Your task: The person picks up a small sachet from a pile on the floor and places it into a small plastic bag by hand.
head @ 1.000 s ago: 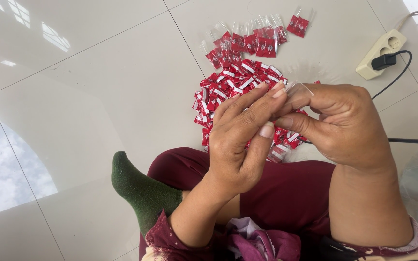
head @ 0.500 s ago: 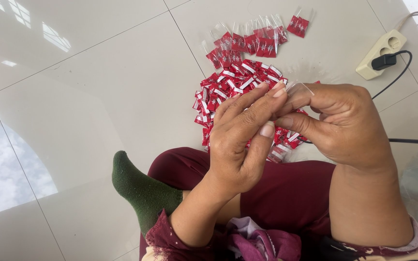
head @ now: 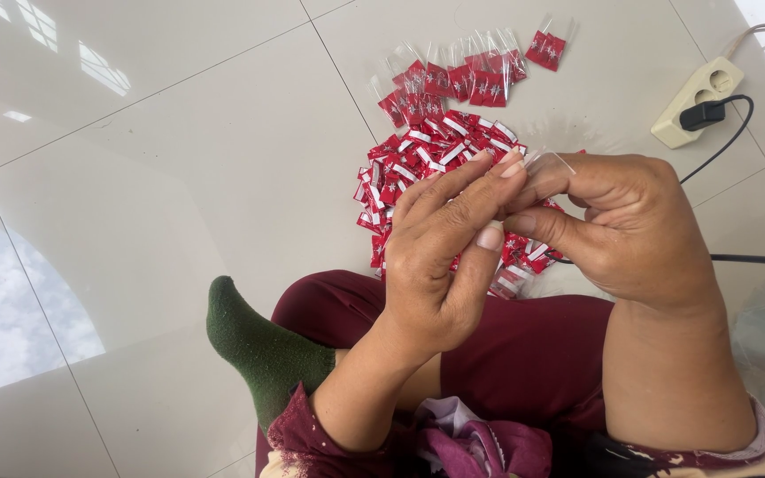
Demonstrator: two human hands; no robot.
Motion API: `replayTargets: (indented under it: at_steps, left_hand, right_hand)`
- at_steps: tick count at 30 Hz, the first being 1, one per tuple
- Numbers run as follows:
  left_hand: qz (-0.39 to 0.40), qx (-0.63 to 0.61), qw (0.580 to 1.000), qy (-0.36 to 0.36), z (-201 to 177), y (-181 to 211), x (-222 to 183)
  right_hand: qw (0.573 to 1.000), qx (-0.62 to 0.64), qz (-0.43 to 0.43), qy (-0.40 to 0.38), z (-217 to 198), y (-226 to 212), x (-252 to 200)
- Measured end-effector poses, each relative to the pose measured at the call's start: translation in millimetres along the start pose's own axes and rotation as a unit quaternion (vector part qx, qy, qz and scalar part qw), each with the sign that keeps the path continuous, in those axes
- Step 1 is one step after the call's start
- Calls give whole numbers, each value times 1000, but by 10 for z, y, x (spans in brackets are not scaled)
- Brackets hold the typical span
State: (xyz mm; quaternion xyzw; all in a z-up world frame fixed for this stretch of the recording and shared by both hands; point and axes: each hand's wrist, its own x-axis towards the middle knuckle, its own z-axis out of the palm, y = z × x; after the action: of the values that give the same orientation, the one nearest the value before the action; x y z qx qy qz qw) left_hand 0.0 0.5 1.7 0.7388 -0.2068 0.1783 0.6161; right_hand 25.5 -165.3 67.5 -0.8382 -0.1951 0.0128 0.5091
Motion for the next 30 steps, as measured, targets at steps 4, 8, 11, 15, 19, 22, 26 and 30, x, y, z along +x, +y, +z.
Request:
replayTargets:
  at_steps: [4,8,11,15,19,22,26,30]
  left_hand:
    - [-6,1,1000,-1,2,2,-6]
    - [-1,-2,1000,2,1,4,0]
    - [-1,2,1000,2,0,5,-1]
    - [-3,4,1000,0,-3,10,1]
    - [6,2,1000,6,5,-2,0]
    - [9,-6,1000,9,5,-1,2]
    - [3,-7,1000,7,-2,17,8]
    - [9,-9,1000,12,-10,22,-9]
  right_hand:
    - [1000,3,-3,0,0,-2,2]
    - [1000,4,-5,-1,-1,5,0]
    - [1000,4,-7,-1,0,9,1]
    - [1000,4,-12,-3,-2,12,2]
    - [1000,3,-11,-3,1,1,7]
    - [1000,10,-10,-1,2,5,4]
    - [1000,1,-14,-1,-1,9,-1]
    - [999,-20,-44,-15,-2,-67,17]
